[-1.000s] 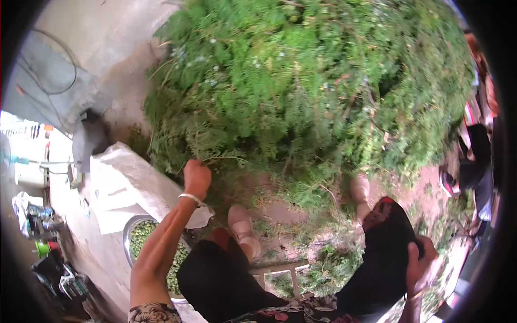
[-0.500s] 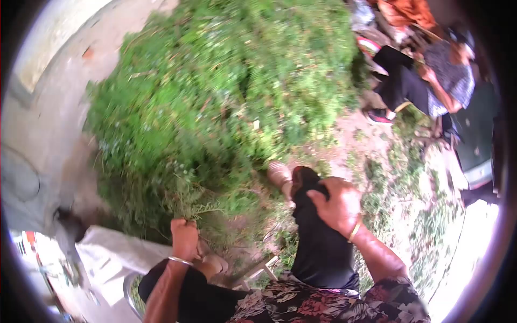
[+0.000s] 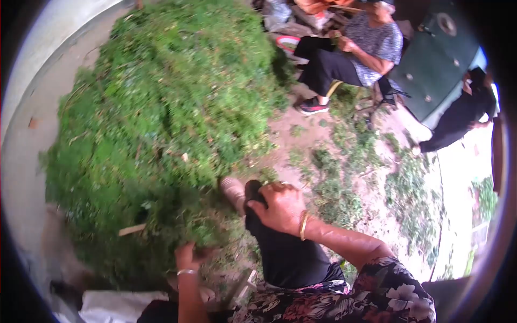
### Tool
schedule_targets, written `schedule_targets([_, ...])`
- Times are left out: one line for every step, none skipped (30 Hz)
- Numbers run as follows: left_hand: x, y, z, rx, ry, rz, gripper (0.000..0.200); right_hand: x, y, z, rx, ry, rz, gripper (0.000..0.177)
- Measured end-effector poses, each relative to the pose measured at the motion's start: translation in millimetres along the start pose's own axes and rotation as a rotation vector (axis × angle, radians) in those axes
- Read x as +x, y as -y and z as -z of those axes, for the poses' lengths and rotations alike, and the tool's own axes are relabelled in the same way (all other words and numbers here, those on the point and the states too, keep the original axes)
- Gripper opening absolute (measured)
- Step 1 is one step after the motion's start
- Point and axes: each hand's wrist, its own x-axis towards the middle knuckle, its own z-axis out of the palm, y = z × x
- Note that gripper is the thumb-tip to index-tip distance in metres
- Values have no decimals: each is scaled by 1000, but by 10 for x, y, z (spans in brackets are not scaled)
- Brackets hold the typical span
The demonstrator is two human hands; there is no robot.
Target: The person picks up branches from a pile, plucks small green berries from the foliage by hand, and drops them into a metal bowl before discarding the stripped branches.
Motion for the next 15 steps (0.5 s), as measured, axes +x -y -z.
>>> schedule_targets([226, 82, 221, 113, -69, -45, 37, 5, 8, 17, -21, 11, -7, 36])
schedule_targets([333, 119, 416, 75, -89, -109, 39, 3, 20, 17, -36, 25, -13, 36])
schedule_targets([430, 115, 605, 34, -108, -177, 41, 2, -28, -56, -37, 22, 0, 36])
schedule_targets([534, 77, 845, 103, -297, -161, 40, -3, -24, -55, -23, 29, -20, 36])
schedule_targets([374, 22, 838, 102, -419, -288, 40, -4, -12, -38, -6, 74, -40, 36])
schedule_targets([361, 9, 834, 121, -370, -277, 40, -7, -3, -16, 8, 118, -66, 37])
schedule_targets([376, -9, 867, 135, -372, -231, 40, -28, 16, -25, 4, 98, -60, 38])
schedule_targets([421, -22, 922, 152, -376, -181, 41, -39, 25, -22, -2, 83, -55, 39])
schedule_targets([487, -51, 1000, 170, -388, -134, 41, -28, 39, 23, -7, 135, -46, 41])
schedule_targets([545, -106, 1109, 184, -415, -93, 42, -13, 67, 42, -1, 167, -62, 41])
schedule_targets([613, -179, 1202, 189, -451, -59, 44, 1, 92, 53, 16, 195, -72, 40])
schedule_targets([720, -248, 1219, 190, -485, -26, 45, 17, 104, 66, 30, 223, -77, 40])
schedule_targets([904, -318, 1050, 298, -381, 39, 39, 16, 105, 60, 17, 210, -88, 40])
schedule_targets([1017, -292, 891, 300, -361, 36, 39, 1, 111, 36, 2, 194, -75, 39])
schedule_targets([950, -324, 503, 287, -341, -55, 38, -10, 119, 14, -10, 176, -58, 38])
